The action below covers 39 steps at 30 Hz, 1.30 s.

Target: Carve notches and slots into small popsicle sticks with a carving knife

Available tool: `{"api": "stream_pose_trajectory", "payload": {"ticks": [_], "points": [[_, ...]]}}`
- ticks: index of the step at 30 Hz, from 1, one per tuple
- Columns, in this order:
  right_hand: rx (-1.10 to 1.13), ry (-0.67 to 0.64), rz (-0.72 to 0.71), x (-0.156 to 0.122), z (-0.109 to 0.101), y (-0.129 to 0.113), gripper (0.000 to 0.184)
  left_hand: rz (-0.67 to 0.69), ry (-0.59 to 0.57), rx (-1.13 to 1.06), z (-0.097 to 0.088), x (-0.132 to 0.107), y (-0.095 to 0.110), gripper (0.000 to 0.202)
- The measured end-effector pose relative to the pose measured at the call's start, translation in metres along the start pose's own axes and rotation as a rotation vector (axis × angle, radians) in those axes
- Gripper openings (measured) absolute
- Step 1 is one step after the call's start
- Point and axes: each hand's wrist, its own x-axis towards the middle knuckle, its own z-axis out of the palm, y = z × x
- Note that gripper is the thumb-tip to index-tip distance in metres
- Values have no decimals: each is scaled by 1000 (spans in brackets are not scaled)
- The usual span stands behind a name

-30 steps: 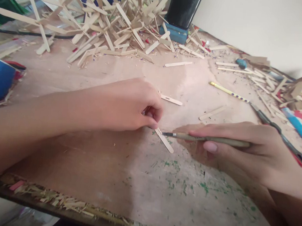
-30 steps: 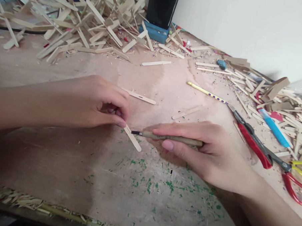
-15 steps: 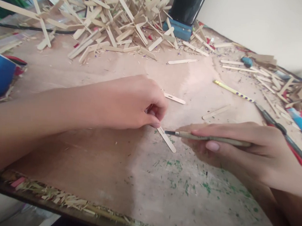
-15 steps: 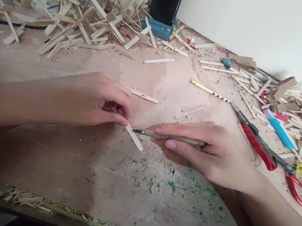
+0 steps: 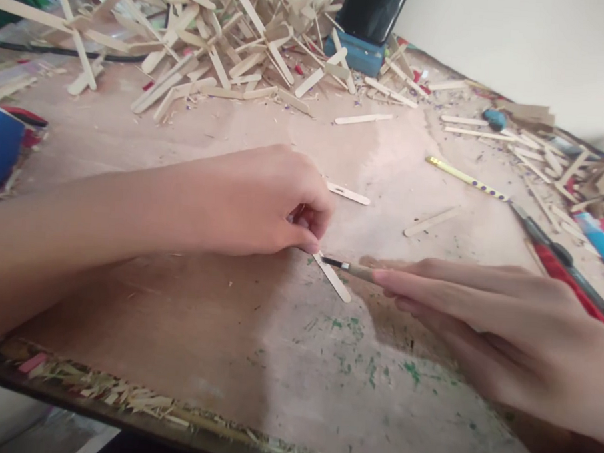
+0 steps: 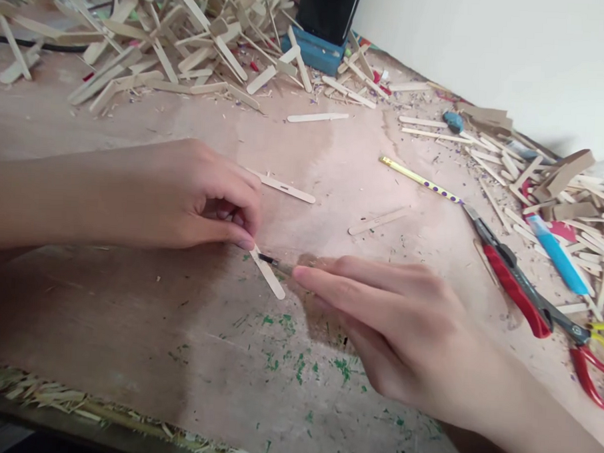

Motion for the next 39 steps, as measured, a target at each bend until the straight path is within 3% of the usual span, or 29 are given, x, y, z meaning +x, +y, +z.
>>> {"api": "stream_pose_trajectory", "payload": {"ticks": [10,15,21,25,29,34,39], "points": [[-141,0,-41,-17,4,-1,53,30,5,-4,2,-3,-4,16],[-183,-26,-48,-19,-1,-5,68,16,24,37,1,-6,5,21],[-225,-61,-46,-17,-4,-24,74,-19,-5,59,0,-4,13,21],[-351,-47,36,-14,3,-43,78,-26,1,46,2,-5,13,24],[-431,-55,82,-8,7,-56,69,-23,-4,41,2,-4,11,23],[-341,-68,13,-4,2,-42,61,-35,-18,6,2,2,6,23],[-203,-47,-10,-10,1,-24,65,-27,-9,2,3,-1,1,22]]}}
